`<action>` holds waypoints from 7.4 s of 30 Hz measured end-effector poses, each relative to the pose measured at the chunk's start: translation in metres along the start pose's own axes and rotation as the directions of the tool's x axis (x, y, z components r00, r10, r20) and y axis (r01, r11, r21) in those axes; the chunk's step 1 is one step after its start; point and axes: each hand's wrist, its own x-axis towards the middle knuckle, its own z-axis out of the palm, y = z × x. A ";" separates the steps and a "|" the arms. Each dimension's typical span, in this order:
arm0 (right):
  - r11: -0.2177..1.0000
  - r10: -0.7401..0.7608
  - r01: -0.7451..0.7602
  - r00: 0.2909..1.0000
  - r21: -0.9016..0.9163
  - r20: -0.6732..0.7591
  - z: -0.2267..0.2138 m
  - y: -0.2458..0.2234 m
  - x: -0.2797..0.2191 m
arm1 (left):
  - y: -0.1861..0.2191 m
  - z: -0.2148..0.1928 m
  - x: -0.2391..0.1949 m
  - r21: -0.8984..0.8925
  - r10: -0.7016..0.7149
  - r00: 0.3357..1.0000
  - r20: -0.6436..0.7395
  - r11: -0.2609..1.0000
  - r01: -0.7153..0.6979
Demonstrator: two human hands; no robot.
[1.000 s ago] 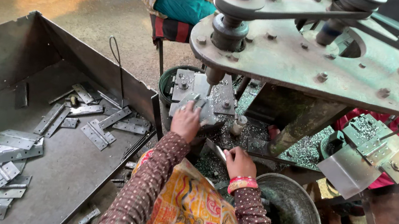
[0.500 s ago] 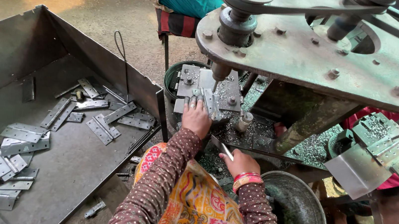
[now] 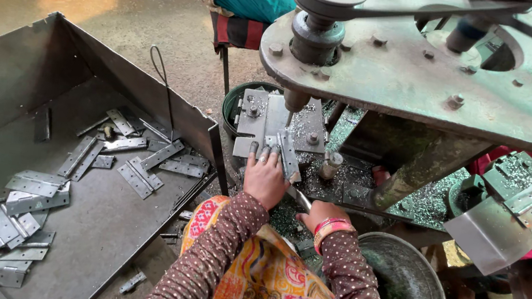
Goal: The person picks up metal plates one by one, positions them onto a drilling machine jig to have holes made, and then places the finished pieces into a metal bin.
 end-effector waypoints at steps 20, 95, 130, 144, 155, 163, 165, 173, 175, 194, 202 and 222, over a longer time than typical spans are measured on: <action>0.990 0.028 -0.020 0.998 0.141 -0.053 0.089 0.036 0.019 | -0.018 0.000 0.024 0.010 -0.047 0.989 0.142 0.999 0.047; 0.966 0.001 0.062 0.970 0.250 -0.244 0.124 0.076 0.024 | -0.064 0.025 0.031 -0.071 0.169 0.967 -0.189 0.980 -0.185; 0.956 0.080 -0.039 0.988 0.291 -0.130 0.068 0.137 0.068 | -0.498 -0.072 -0.256 0.184 -0.948 0.080 0.309 0.142 0.973; 0.998 -0.046 0.020 0.876 -0.058 -0.480 0.077 0.094 0.017 | -0.362 -0.080 -0.270 0.272 -0.860 0.199 0.470 0.356 0.894; 0.990 -0.125 0.136 0.825 -0.020 -0.552 0.076 0.073 0.000 | -0.299 -0.056 -0.322 0.020 -0.963 0.250 0.103 0.253 0.967; 0.985 -0.165 0.157 0.783 -0.065 -0.599 0.081 0.072 0.000 | -0.291 -0.018 -0.386 -0.087 -0.988 0.108 0.107 0.099 0.991; 0.986 -0.163 0.158 0.785 -0.062 -0.597 0.080 0.073 0.000 | -0.291 -0.001 -0.389 -0.095 -0.990 0.126 0.065 0.120 0.988; 0.989 -0.053 0.125 0.804 0.081 -0.592 0.083 0.053 -0.011 | -0.273 0.007 -0.371 -0.040 -0.922 0.341 -0.181 0.353 0.935; 0.986 -0.014 0.101 0.842 0.131 -0.539 0.083 0.050 -0.011 | -0.269 -0.012 -0.357 -0.063 -0.871 0.436 -0.226 0.460 0.886; 0.984 0.016 0.075 0.862 0.159 -0.507 0.078 0.033 -0.018 | -0.037 -0.020 -0.010 0.252 0.019 0.996 -0.083 0.968 0.003; 0.986 0.011 0.059 0.911 0.155 -0.412 0.070 0.031 -0.022 | -0.029 -0.031 -0.004 0.201 -0.128 0.981 0.147 0.975 0.097; 0.990 0.083 -0.066 0.987 -0.122 0.139 0.026 0.019 0.010 | -0.005 0.016 0.020 0.036 -0.127 0.977 0.170 0.992 0.123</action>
